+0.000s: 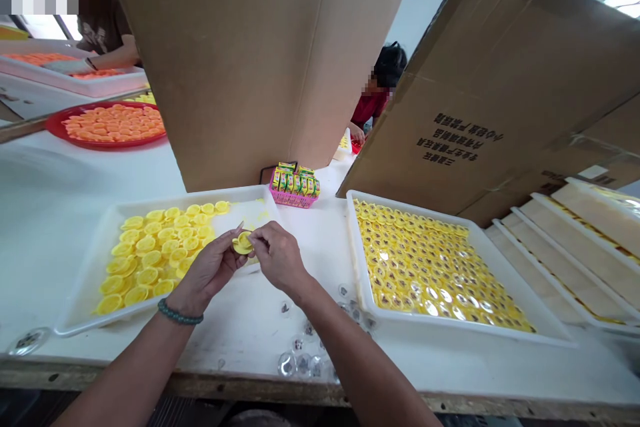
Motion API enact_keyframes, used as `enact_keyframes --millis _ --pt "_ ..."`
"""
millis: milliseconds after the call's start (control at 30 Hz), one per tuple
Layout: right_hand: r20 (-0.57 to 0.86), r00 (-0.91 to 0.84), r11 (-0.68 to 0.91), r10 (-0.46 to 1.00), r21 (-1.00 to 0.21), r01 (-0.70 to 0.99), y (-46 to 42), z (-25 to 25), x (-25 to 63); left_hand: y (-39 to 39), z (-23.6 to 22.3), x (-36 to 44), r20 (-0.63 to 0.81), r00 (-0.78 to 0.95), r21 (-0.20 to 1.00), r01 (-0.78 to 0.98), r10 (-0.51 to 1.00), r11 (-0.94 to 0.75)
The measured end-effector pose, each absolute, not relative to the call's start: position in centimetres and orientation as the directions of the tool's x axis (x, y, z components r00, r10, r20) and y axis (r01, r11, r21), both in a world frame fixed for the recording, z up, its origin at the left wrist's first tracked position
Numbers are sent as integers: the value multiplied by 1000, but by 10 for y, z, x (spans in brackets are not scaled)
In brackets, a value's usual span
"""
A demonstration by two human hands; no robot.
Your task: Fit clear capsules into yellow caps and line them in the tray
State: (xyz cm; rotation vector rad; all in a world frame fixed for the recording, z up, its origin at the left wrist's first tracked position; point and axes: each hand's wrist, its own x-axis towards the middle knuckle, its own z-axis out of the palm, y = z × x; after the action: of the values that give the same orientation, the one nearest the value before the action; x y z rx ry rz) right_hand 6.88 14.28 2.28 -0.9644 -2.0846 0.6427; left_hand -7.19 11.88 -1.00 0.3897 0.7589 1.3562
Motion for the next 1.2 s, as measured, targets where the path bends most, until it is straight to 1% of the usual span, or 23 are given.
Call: enact_keyframes --millis 100,167,267,333,433,533,633,700,767,867,967,1067,1133,1200 --pt "387 -365 524 846 -726 445 147 25 62 120 -10 -74 -301 13 647 -732 954 214" --pt "413 -386 557 825 -712 429 150 26 60 121 -11 -75 -304 0 660 -721 953 210" --pt "464 -536 692 705 -616 377 152 25 59 122 -15 -75 -273 -49 706 -689 961 165" --pt "465 -608 751 644 -536 385 152 24 59 121 -16 -75 -240 -87 744 -656 967 126" --pt "461 -620 768 634 -464 441 152 22 61 118 -14 -74 -227 -77 764 -632 971 129" --pt "462 -619 768 635 -459 446 152 24 67 114 -12 -75 -192 6 770 -619 981 154" --pt "391 -676 771 625 -443 457 150 27 75 111 -13 -75 -148 57 801 -579 987 153" --pt "358 -697 778 621 -388 494 148 28 79 110 -14 -73 -145 57 804 -574 988 151" --pt "374 -686 780 625 -345 522 146 27 81 110 -14 -72 -143 65 802 -578 988 154" --pt "400 -642 756 654 -373 537 145 25 80 111 -12 -72 -176 99 808 -554 979 201" --pt "343 -649 732 679 -382 564 146 26 77 112 -12 -73 -223 95 819 -522 970 239" --pt "266 -693 738 670 -346 580 148 30 76 111 -12 -74 -190 58 852 -486 980 195" --pt "251 -714 746 654 -372 552 150 33 76 110 -10 -74 -151 27 879 -454 988 147" --pt "265 -714 745 648 -419 519 151 33 76 110 -9 -74 -128 2 896 -428 992 117"
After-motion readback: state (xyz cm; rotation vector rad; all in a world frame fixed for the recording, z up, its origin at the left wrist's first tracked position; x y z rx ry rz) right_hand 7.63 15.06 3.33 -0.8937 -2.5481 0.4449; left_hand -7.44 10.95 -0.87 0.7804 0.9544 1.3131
